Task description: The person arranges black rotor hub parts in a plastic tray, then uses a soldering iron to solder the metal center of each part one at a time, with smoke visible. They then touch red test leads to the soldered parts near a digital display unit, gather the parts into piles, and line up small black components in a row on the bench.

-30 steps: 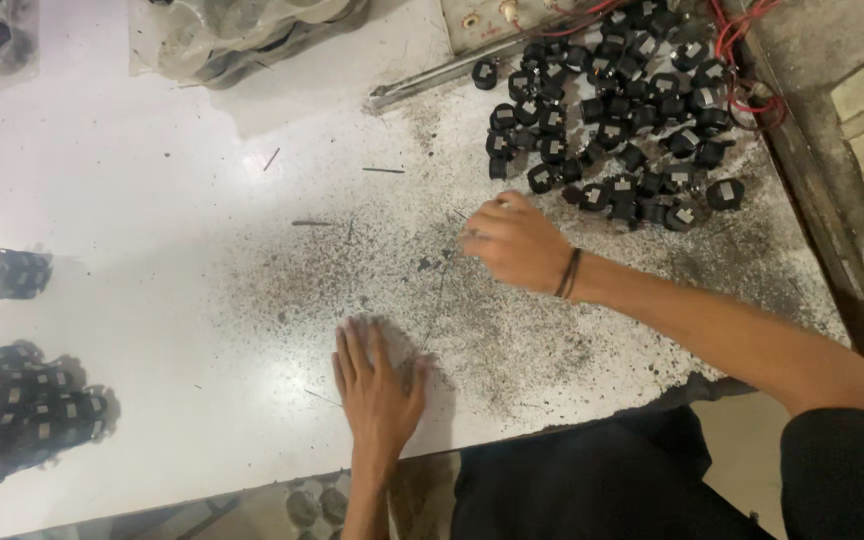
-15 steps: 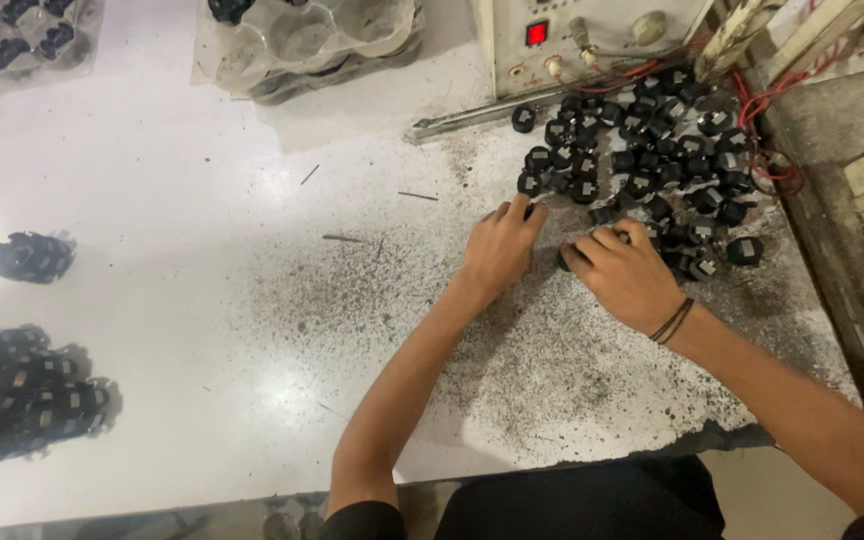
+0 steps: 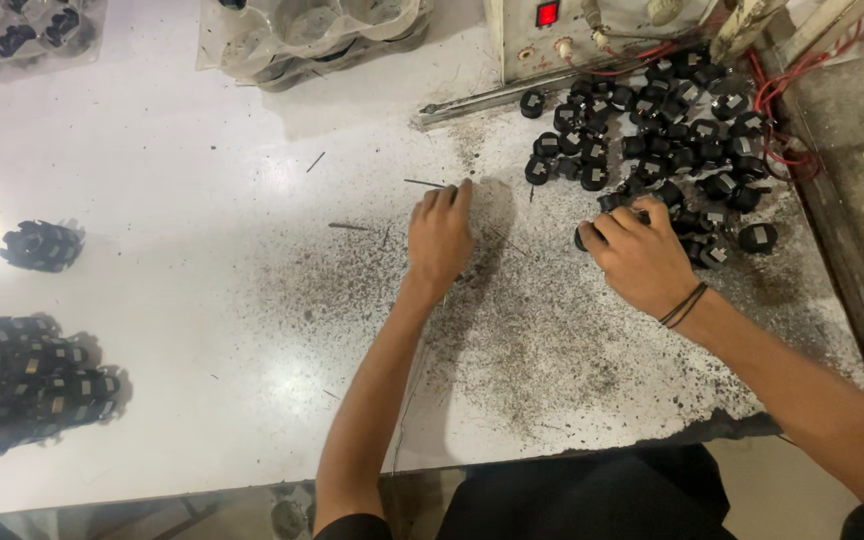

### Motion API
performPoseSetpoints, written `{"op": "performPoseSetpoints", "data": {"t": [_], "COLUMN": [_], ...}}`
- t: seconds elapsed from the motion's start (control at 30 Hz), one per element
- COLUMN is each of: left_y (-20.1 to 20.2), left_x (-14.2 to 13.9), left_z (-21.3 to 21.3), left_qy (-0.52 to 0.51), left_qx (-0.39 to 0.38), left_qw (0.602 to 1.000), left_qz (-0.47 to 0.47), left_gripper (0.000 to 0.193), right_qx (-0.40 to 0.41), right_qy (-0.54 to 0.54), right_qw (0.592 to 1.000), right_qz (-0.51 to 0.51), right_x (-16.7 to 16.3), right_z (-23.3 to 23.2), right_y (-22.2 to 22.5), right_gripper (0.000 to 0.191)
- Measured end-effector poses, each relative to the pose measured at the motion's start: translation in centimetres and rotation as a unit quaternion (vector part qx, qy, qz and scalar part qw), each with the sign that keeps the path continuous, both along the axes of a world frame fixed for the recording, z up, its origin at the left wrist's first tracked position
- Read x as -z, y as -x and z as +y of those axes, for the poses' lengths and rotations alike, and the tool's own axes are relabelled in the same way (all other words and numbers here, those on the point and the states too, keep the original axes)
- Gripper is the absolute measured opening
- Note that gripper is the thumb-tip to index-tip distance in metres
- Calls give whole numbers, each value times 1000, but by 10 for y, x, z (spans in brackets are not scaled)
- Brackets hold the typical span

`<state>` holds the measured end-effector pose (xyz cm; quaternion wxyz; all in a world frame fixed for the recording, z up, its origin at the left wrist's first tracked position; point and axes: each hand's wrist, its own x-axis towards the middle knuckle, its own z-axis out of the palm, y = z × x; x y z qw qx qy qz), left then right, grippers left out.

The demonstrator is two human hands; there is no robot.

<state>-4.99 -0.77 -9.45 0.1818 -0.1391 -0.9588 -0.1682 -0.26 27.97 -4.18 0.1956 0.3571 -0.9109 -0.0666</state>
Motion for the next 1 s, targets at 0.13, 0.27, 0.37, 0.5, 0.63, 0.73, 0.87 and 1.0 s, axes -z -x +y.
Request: {"op": "performPoseSetpoints", "data": {"t": [0.13,0.27,0.37,0.5,0.63,0.73,0.87,1.0], "left_y": [-6,-19,-21,-24,-32,-34,-29,-21], "left_x": [-12,-26,-30,-23,-16,-17,-22,-22], "left_z": [7,27,31,27,22,18,10,7], "left_qy": [-54,-84,-110,-138,-127,-133,-178,-168], "left_qx": [68,110,103,143,166,131,186,193], "left_qw": [995,985,981,976,970,975,957,954], "left_qz": [-42,-102,-121,-92,-123,-117,-132,-159], "left_gripper": [44,47,50,55,47,46,43,31], "right_qx": [7,33,61,43,62,64,47,35], "right_qy": [35,80,70,93,86,108,165,229], "right_qw": [995,978,967,972,968,958,959,951], "right_qz": [-95,-188,-235,-212,-226,-256,-225,-204], "right_x": [8,12,10,2,-2,-3,2,14], "right_z": [-4,-7,-11,-20,-27,-30,-41,-60], "right_y": [-9,-16,-18,-20,-28,-37,-45,-40], "right_gripper": [32,33,24,18,16,11,14,17]}}
